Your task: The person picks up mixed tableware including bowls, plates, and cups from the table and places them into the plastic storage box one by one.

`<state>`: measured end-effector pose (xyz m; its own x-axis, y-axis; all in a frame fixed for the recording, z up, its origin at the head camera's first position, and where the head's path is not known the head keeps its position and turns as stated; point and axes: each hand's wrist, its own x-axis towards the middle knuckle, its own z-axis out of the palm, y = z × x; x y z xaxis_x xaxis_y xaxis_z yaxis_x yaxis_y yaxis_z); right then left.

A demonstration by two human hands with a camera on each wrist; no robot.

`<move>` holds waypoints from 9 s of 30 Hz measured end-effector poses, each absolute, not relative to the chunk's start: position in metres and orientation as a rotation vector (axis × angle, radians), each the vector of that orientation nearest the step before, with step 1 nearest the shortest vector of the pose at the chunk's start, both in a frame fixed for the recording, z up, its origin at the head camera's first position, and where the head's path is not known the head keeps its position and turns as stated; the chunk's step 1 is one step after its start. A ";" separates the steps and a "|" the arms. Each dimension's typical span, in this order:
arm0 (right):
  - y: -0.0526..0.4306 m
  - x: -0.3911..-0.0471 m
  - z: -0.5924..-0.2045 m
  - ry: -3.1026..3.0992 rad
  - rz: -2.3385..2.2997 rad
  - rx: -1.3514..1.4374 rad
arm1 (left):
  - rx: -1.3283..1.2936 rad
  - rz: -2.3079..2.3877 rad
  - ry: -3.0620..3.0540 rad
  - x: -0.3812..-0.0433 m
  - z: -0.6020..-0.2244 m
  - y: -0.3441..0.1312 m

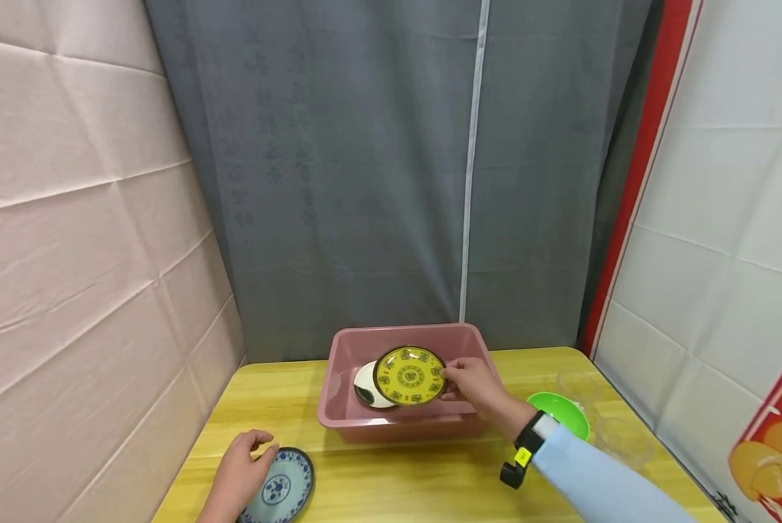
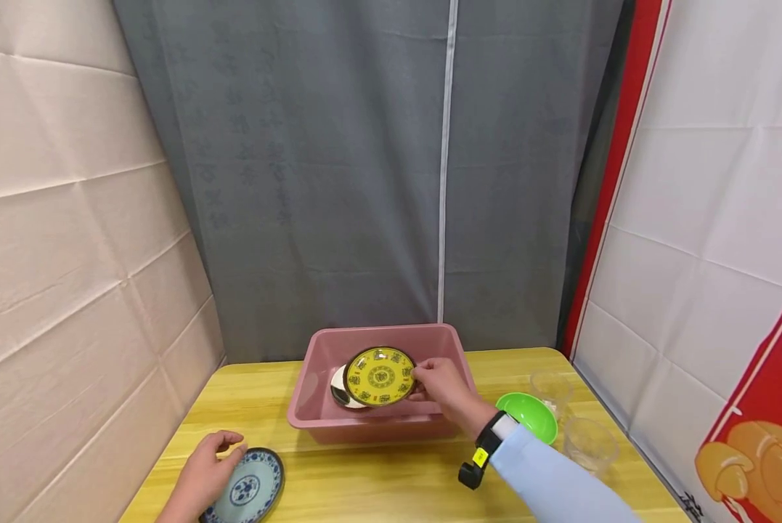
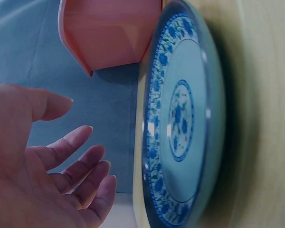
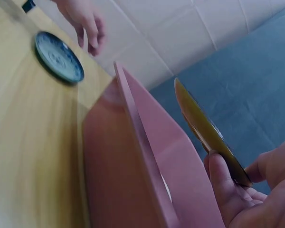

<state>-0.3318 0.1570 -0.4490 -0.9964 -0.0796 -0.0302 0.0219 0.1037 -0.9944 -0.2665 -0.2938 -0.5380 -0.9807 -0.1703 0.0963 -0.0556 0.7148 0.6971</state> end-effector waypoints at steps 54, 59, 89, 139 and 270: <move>0.109 -0.438 -0.478 2.427 -1.560 -0.043 | 0.212 -1.102 -2.823 -0.256 -0.547 -0.305; 0.106 -0.436 -0.480 2.426 -1.553 -0.007 | 0.212 -1.118 -2.824 -0.256 -0.548 -0.305; 0.104 -0.425 -0.484 2.352 -1.453 0.004 | 0.197 -1.112 -2.820 -0.256 -0.554 -0.306; 0.217 -0.250 -0.462 2.865 -1.583 -0.369 | 0.388 -1.070 -2.923 -0.257 -0.550 -0.335; 0.173 -0.234 -0.478 2.101 -2.001 -0.167 | -0.042 -0.842 -2.845 -0.269 -0.541 -0.264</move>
